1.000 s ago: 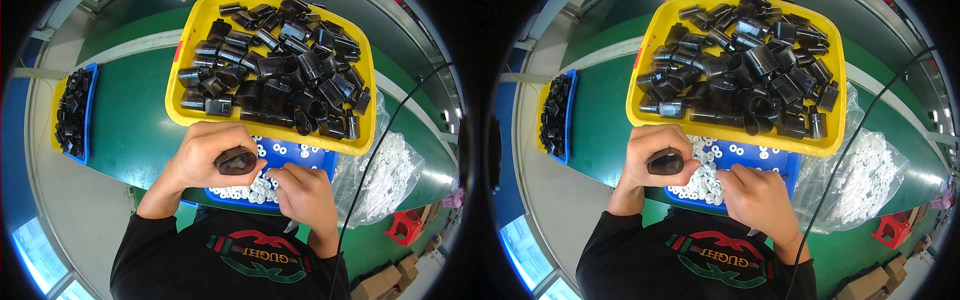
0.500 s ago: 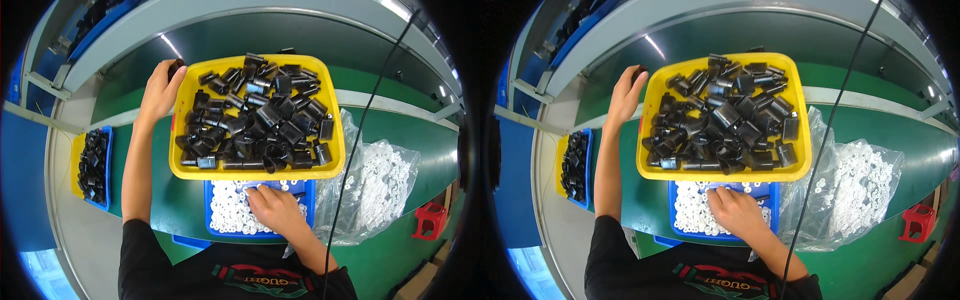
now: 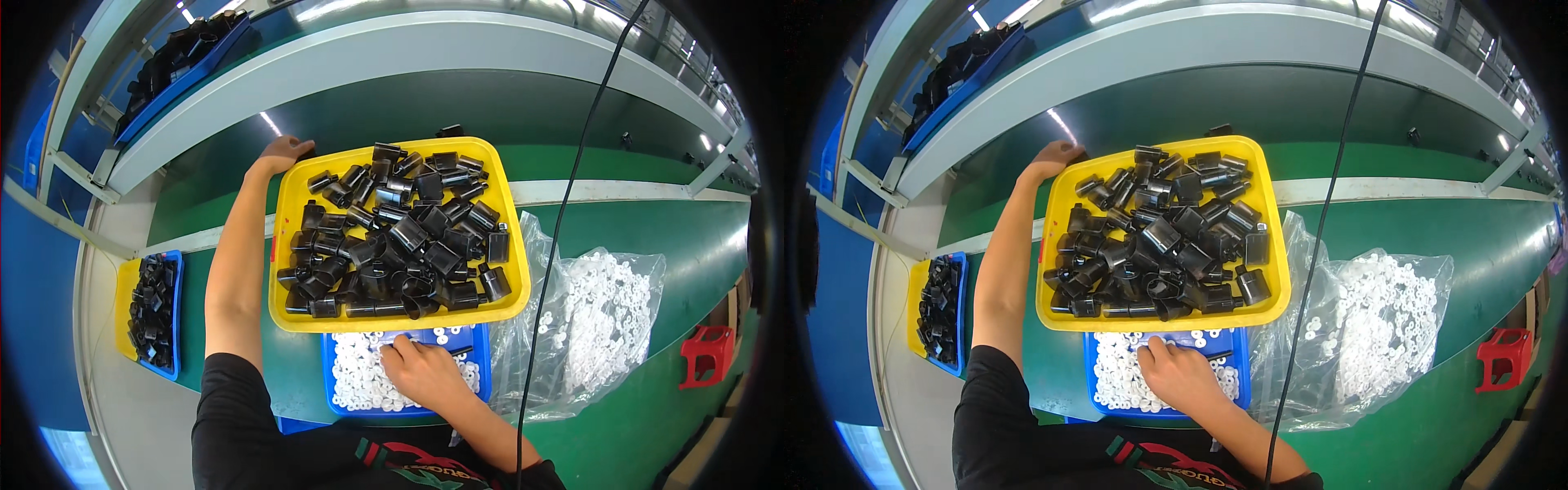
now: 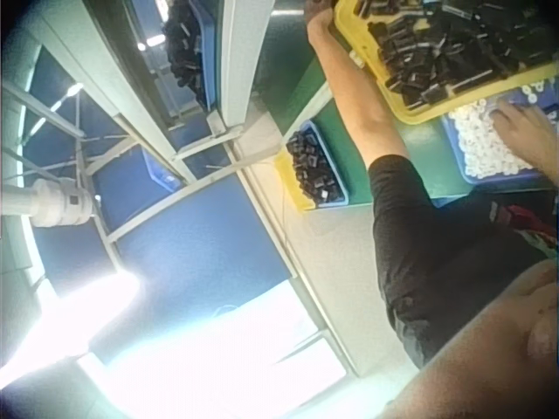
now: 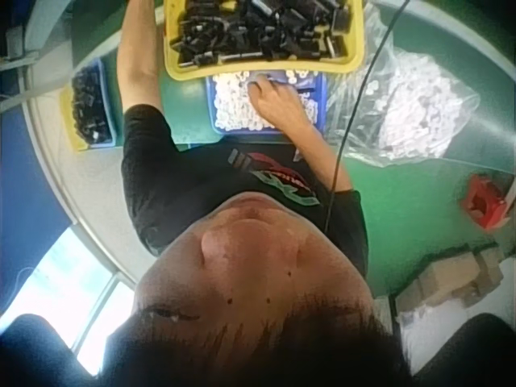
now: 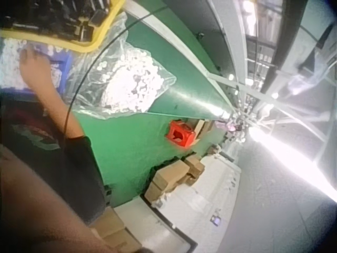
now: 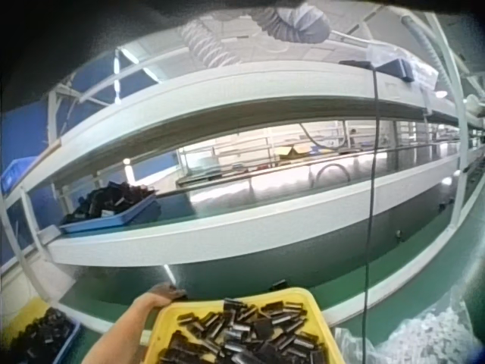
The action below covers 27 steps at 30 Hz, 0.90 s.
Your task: The person repeatedly picks up black cylindrical plastic components from a yellow tray and inserts small white rings into them using a thin metal tool. The person then places the assembled parts back into the yellow tray. The process is continuous and repetitive throughout the video.
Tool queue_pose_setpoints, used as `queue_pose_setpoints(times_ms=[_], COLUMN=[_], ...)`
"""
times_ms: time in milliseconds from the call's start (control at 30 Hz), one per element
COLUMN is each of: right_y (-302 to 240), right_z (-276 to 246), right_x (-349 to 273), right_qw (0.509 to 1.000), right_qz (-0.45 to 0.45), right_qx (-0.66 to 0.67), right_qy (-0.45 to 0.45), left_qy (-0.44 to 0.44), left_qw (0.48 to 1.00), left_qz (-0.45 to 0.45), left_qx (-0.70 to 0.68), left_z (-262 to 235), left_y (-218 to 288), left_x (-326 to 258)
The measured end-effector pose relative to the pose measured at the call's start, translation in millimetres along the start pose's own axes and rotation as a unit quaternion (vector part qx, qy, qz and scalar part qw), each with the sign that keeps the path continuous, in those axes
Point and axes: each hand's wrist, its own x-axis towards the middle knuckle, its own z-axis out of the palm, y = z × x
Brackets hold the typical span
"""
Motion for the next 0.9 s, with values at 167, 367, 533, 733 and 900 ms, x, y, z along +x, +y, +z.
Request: queue_pose_setpoints(times_ms=[167,367,533,733,900], right_y=[0,1,0,0,2], right_z=[-3,2,2,4,-3], right_x=[-2,-3,-9,-9,-9], right_qw=[1.000,0.996,0.990,0.985,0.984], right_qz=[0.000,-0.023,-0.043,-0.050,-0.032], right_qx=[0.029,0.086,0.126,0.152,0.161], right_qy=[0.000,0.011,0.048,0.059,0.070], left_qy=[0.139,0.031,-0.023,0.064,0.137], left_qw=[0.963,0.916,0.940,0.951,0.940], left_qz=[0.231,0.398,0.341,0.294,0.290], left_qx=[-0.013,0.032,0.016,-0.076,-0.117], left_z=[7,21,21,-14,-7], left_y=[68,134,145,135,119], left_x=[-43,-59,-67,-140,-238])
